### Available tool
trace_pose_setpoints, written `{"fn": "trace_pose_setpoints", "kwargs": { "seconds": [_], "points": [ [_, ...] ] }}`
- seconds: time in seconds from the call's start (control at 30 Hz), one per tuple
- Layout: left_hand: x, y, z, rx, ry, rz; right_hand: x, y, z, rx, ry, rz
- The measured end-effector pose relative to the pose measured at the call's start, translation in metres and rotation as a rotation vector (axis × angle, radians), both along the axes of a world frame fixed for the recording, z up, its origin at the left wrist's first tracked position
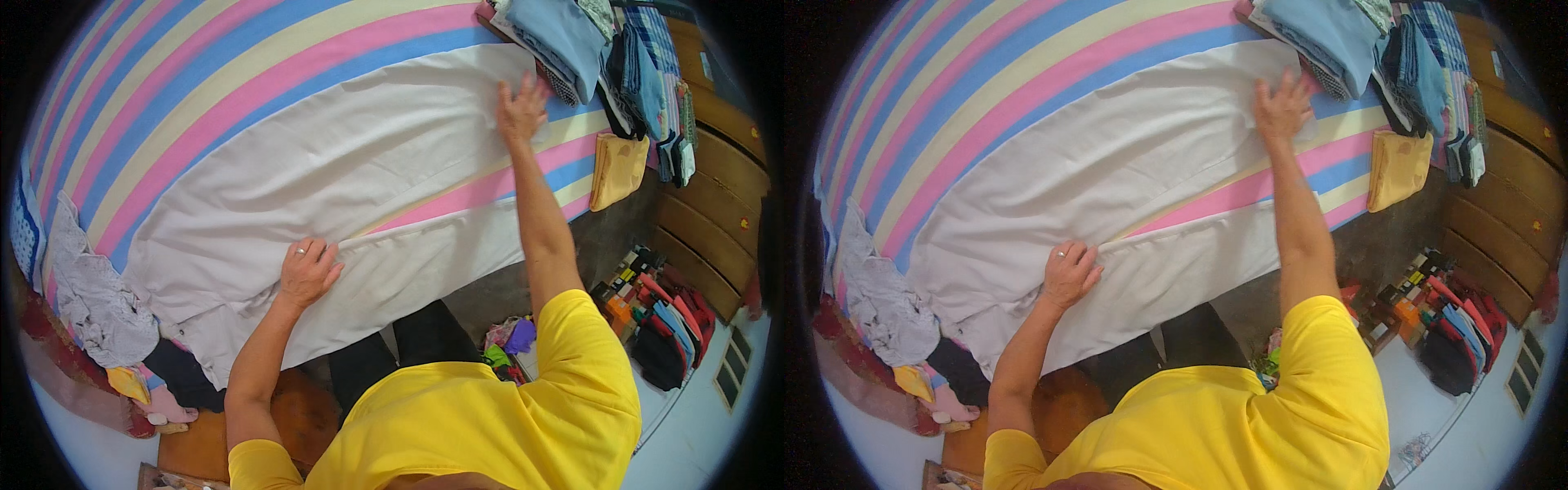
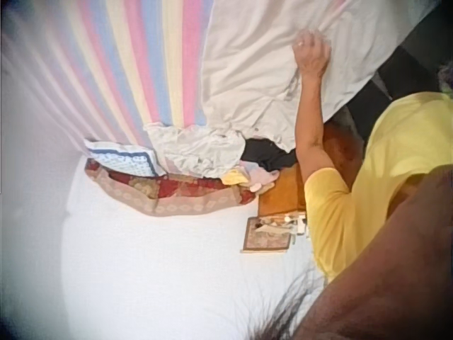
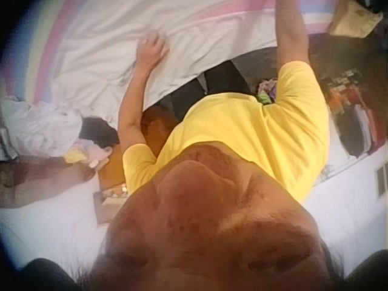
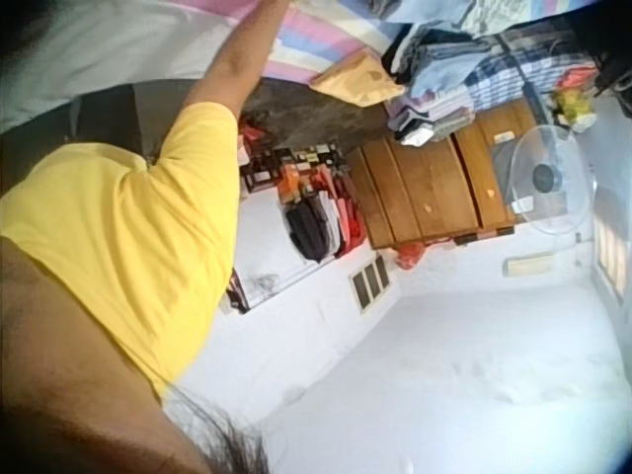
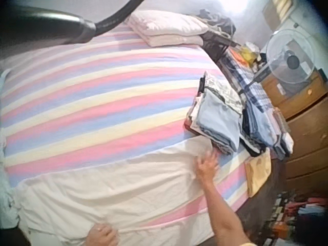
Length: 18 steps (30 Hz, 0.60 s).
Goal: The person folds several items of clothing by hand, including denim jeans and light-colored trousers, on a striped bed surface.
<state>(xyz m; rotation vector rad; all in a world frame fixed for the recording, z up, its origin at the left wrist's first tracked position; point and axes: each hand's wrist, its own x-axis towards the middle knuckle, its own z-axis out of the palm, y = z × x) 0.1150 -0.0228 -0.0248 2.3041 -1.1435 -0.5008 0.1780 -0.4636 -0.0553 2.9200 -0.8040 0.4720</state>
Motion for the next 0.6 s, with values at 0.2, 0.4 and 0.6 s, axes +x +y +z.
{"fn": "trace_pose_setpoints", "kwargs": {
  "seconds": [0.2, 0.4, 0.6],
  "points": [
    [0.019, -0.072, 0.001, -0.219, -0.179, 0.132, 0.004, 0.047, 0.007, 0.106, -0.002, 0.663],
    [0.006, -0.129, -0.02, -0.003, -0.034, 0.067, 0.004, -0.065, 0.012, 0.435, -0.162, -0.124],
    [0.004, -0.13, -0.016, 0.008, 0.002, 0.305, -0.073, -0.098, 0.043, 0.656, 0.147, -0.468]
  ]
}}
